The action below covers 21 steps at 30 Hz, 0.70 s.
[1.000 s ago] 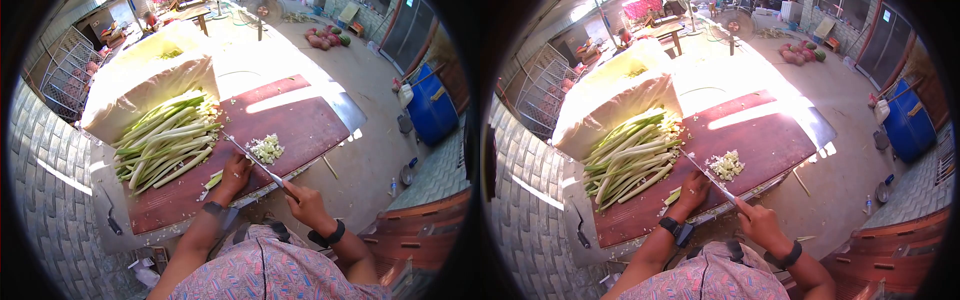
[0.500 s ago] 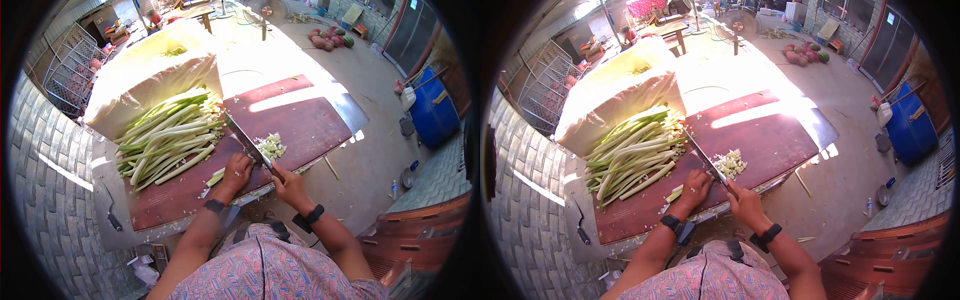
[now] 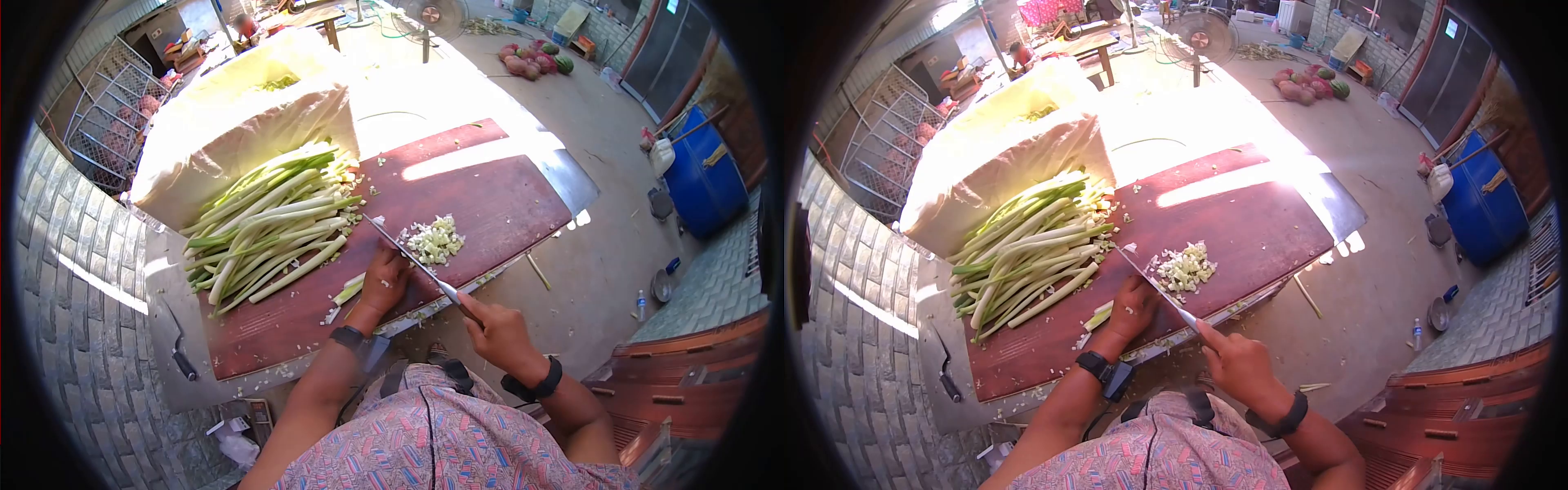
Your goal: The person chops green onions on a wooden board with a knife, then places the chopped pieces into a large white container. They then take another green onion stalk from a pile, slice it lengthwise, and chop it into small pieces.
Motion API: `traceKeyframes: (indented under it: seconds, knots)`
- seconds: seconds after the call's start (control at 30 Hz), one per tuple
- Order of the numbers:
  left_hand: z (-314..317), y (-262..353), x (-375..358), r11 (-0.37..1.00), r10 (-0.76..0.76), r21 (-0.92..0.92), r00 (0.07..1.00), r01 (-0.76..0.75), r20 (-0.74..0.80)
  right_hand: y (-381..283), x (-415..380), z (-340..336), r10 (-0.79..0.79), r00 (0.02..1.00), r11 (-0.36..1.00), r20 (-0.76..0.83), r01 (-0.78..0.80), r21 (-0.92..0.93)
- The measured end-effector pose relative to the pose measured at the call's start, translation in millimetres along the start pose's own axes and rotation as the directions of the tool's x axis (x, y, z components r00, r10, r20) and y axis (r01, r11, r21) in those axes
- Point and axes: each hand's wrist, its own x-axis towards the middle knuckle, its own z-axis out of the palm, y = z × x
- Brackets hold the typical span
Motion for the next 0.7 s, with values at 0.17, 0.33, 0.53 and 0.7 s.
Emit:
traceKeyframes:
  seconds: [0.17, 0.33, 0.53, 0.7]
  knots:
    - [0, 3, 2, 0.998, 0.049, 0.032, 0.997, -0.047, -0.058, 8, 28, 41, -0.017, 1.0, 0.999, -0.011, 0.017, -0.031]
    - [-4, 7, 0, 0.999, 0.014, 0.047, 0.999, -0.012, -0.046, 27, 47, 73, 0.022, 0.986, 0.979, -0.166, 0.012, 0.202]
    - [2, 3, -3, 0.999, 0.035, 0.004, 0.994, -0.034, -0.102, 15, 18, 33, 0.019, 0.984, 0.98, -0.179, 0.017, 0.196]
    - [5, -3, -4, 1.0, 0.004, 0.007, 0.997, -0.004, -0.073, 1, -7, 2, 0.002, 0.999, 0.999, -0.035, -0.001, 0.037]
